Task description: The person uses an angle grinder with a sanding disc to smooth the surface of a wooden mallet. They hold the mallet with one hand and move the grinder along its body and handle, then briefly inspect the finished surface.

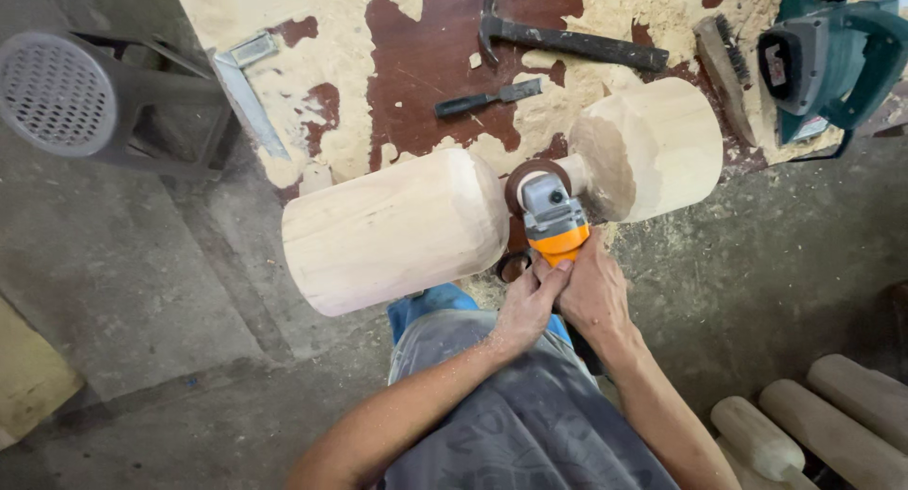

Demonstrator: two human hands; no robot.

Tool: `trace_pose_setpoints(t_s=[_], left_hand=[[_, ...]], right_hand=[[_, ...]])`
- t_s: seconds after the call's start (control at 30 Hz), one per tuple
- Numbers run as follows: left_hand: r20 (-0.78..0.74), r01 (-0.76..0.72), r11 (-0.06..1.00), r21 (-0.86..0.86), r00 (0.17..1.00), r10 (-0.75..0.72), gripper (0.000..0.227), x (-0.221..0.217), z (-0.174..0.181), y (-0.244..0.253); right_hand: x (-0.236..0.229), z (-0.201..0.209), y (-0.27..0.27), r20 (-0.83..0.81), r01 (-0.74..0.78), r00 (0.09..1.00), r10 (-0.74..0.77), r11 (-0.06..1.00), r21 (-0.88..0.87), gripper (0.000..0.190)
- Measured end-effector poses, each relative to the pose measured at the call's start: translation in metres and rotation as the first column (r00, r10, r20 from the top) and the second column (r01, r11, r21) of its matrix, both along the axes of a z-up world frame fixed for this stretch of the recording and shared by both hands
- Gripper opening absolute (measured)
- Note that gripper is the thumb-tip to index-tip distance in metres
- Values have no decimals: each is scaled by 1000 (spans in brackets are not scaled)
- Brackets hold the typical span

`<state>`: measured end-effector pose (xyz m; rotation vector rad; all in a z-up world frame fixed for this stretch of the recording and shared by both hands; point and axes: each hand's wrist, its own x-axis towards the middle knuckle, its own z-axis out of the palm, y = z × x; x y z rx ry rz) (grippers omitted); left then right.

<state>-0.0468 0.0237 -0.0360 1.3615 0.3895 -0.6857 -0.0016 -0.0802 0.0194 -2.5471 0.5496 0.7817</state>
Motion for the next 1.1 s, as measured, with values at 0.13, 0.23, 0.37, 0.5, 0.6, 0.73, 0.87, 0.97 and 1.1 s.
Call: trace_pose_setpoints(t_s=[0.13,0.23,0.37,0.5,0.6,0.73,0.87,0.97,1.1], left_hand=[[4,72,997,-9,997,-72,54,0,2,-1],[46,137,991,6,990,-137,54,-4,0,0],[128,150,986,-68,982,-140,53,-18,-7,12],[157,178,978,-113,975,-159,54,-24,-18,11],[136,211,976,-56,970,-202,51,-27,-26,3],[118,292,954,66,947,-298,50,-28,-31,-1],[153,298,954,32,942,-299,55,-35,-30,-2],[121,471,876,105,868,-482,64,-38,-22,2],[153,740,632,229,614,-775,80,-33,5,7]], right_hand=[[-10,-6,-2,65,96,993,-99,994,47,75],[-24,-16,-10,56,169,983,-174,982,87,74],[-49,-41,-17,130,102,984,-125,979,175,76],[-69,-69,-21,118,151,977,-180,964,220,77],[-80,-81,-30,184,190,957,-226,963,190,92],[-84,-89,-34,110,268,947,-301,932,244,77],[-91,-92,-43,142,169,966,-218,941,292,79],[-101,-89,-51,147,181,961,-233,936,301,78],[-118,-70,-68,-40,430,898,-439,851,301,77]])
